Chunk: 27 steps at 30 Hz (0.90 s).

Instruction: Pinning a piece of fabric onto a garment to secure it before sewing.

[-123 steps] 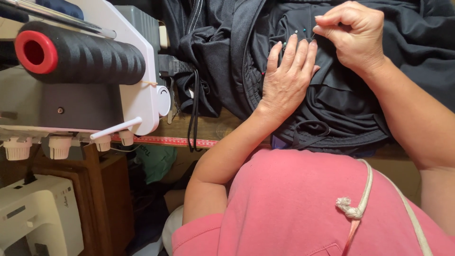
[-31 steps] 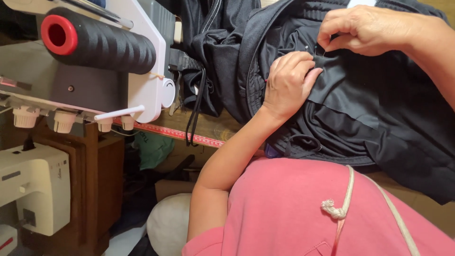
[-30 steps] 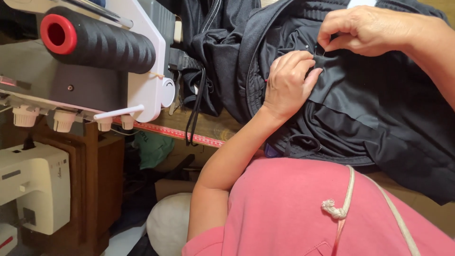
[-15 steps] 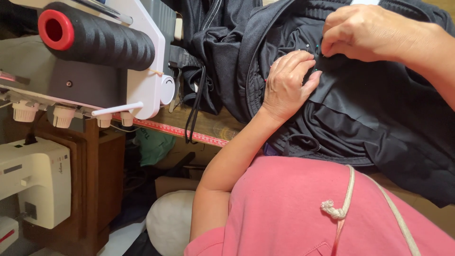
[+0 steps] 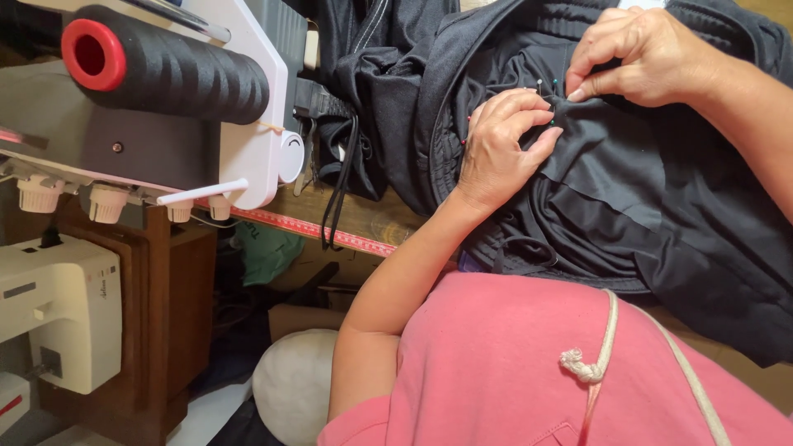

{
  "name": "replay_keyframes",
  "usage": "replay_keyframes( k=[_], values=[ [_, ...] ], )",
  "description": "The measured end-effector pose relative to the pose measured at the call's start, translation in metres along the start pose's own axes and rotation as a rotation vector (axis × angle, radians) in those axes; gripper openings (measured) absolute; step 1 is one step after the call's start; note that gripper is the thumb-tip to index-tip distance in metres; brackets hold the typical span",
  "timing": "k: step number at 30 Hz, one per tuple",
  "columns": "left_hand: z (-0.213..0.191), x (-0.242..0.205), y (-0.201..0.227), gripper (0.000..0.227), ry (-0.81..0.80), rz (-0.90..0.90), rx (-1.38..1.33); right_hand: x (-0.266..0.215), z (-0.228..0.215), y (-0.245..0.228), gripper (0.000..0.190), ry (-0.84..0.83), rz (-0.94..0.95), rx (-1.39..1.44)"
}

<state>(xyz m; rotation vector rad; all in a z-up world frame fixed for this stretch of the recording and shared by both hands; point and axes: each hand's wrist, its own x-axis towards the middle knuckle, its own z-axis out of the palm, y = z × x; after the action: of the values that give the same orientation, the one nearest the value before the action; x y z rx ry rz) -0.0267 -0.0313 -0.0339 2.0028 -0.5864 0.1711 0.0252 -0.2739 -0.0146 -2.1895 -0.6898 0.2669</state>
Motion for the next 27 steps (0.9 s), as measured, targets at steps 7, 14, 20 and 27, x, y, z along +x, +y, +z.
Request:
replay_keyframes(
  k=[7,14,20,27],
  values=[
    [0.005,0.002,0.003,0.011,0.039,-0.088,0.012,-0.003,0.008,-0.005,0.008,0.056,0.010,0.001],
    [0.004,0.005,0.007,0.009,0.024,-0.080,0.072,-0.005,0.010,-0.005,0.011,0.061,0.004,-0.024],
    [0.008,0.005,0.003,0.012,0.021,0.007,0.111,-0.006,0.010,-0.003,0.011,0.050,-0.006,-0.020],
    [0.008,0.005,0.004,0.011,0.028,0.036,0.107,-0.001,0.001,0.006,0.014,-0.089,0.015,0.022]
  ],
)
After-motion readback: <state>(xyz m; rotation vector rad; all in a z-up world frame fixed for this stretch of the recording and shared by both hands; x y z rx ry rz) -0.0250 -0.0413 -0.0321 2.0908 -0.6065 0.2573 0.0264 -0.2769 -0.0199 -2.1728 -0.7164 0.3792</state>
